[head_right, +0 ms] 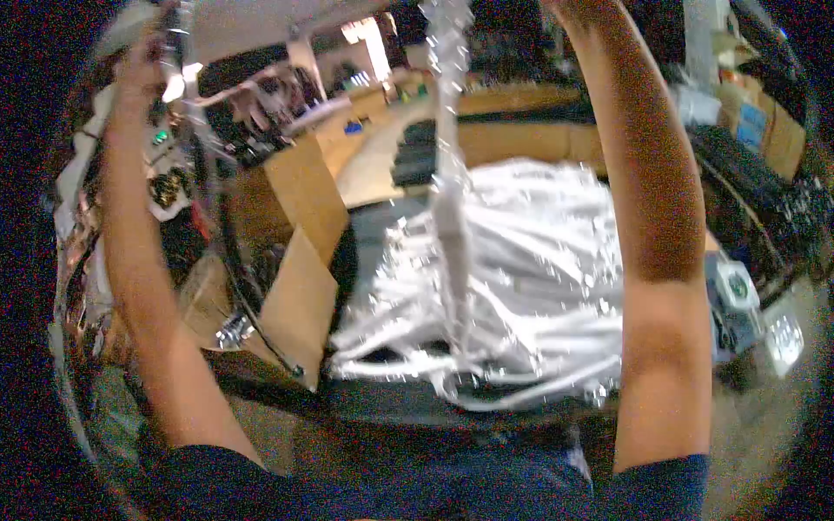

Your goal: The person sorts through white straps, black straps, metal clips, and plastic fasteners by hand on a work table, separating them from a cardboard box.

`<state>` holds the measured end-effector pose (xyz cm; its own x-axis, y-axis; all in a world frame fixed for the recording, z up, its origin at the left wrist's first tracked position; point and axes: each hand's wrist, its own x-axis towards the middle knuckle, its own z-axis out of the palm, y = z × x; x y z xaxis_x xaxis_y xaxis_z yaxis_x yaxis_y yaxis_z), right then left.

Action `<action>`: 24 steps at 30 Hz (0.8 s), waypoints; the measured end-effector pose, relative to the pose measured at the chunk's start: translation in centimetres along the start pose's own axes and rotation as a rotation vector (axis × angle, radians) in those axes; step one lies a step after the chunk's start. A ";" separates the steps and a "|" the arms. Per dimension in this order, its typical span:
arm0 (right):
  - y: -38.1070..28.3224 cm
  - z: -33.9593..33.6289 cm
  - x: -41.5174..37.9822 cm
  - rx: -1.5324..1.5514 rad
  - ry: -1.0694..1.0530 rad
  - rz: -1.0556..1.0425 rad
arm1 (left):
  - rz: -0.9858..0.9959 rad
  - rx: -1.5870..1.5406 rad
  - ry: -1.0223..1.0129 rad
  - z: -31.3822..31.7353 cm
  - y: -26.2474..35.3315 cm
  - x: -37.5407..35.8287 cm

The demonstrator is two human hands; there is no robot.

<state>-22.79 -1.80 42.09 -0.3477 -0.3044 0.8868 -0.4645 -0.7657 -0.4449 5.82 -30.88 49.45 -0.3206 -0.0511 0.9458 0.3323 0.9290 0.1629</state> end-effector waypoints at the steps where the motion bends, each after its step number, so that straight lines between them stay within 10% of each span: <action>1: -0.8 0.9 -0.2 -0.064 -0.043 -0.022 | -0.002 0.020 0.017 4.8 3.4 -4.3; 2: -0.2 1.1 0.2 -0.057 -0.030 0.014 | -0.014 0.033 0.027 0.9 -0.8 -1.4; 3: -1.1 3.1 -1.9 -0.438 -0.151 -0.238 | -0.432 -0.470 0.119 4.7 2.5 -2.0; 5: -1.0 4.3 -0.6 -0.069 -0.277 -0.019 | -0.543 -0.270 -0.016 6.0 -0.9 -1.2; 24: 1.9 4.4 -1.2 -0.289 -0.227 -0.052 | -0.573 -0.801 -0.225 16.7 1.2 -7.6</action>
<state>-19.68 -5.40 40.77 -0.1426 -0.4120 0.9000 -0.6987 -0.6021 -0.3863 -6.16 -23.21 37.77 -0.7512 -0.2656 0.6043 0.5471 0.2617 0.7951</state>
